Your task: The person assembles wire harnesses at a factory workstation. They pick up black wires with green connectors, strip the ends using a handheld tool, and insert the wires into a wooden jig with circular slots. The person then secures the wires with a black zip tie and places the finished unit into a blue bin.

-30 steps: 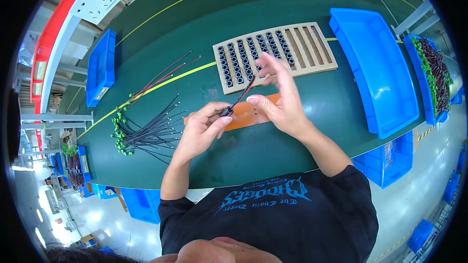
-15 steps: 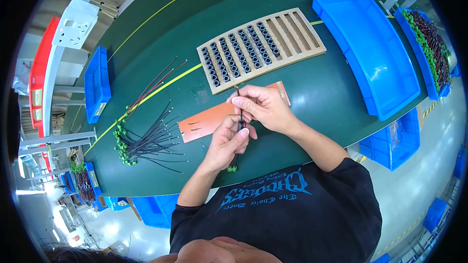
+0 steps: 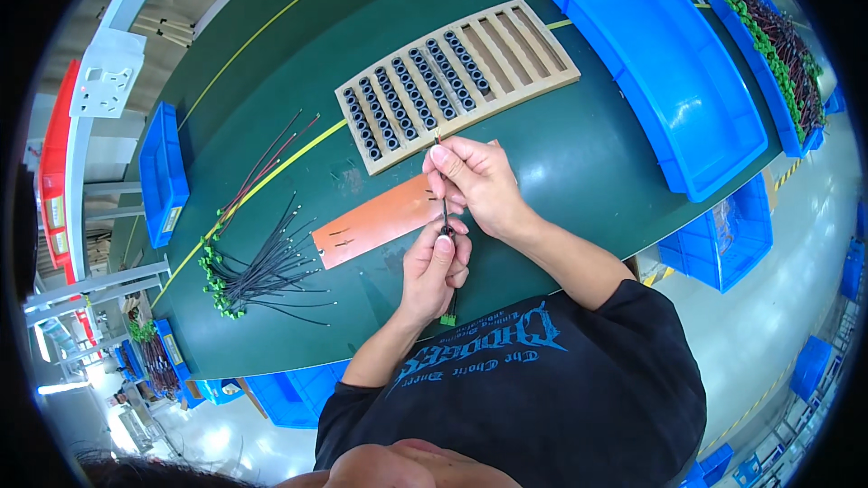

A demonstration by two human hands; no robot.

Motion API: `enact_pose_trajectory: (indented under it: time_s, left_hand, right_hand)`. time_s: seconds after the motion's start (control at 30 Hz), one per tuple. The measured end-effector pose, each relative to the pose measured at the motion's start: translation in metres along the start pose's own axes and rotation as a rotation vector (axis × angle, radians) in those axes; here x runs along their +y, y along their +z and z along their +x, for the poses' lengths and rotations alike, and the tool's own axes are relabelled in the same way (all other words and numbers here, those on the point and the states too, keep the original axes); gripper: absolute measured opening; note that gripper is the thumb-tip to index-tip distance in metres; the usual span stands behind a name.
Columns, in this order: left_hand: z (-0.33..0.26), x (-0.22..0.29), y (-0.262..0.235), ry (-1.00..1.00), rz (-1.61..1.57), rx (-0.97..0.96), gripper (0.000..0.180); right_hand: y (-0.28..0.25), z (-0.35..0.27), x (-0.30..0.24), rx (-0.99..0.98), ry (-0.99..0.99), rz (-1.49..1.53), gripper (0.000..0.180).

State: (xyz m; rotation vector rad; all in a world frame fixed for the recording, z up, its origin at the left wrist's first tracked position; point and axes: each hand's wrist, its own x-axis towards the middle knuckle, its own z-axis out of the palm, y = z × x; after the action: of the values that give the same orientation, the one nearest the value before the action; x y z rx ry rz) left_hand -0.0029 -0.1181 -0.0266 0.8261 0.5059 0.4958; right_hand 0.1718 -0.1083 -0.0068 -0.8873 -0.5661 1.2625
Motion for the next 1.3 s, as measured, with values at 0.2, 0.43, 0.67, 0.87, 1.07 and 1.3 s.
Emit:
enact_pose_trajectory:
  time_s: [0.2,0.43,0.67,0.87,1.07,1.3]
  left_hand:
    - [0.001,0.005,-0.008,0.038,-0.094,0.049,0.031]
    - [0.002,0.002,-0.013,0.09,-0.13,0.026,0.031]
    - [0.002,-0.003,-0.014,0.106,-0.099,0.031,0.03]
    - [0.002,-0.007,-0.018,0.127,-0.129,0.015,0.029]
    - [0.0,-0.01,-0.02,0.144,-0.135,-0.003,0.026]
    - [0.006,-0.01,-0.022,0.152,-0.058,0.088,0.027]
  right_hand:
    - [-0.003,0.006,-0.004,0.016,0.072,-0.118,0.021]
    - [-0.009,0.01,0.002,0.045,0.079,0.023,0.017]
    - [-0.001,0.009,0.002,0.092,0.084,0.069,0.02]
    - [0.008,0.006,0.001,0.072,0.093,0.229,0.019]
    - [-0.001,0.004,0.01,0.043,0.07,0.095,0.022]
    - [0.009,0.002,0.008,0.014,0.018,-0.076,0.016]
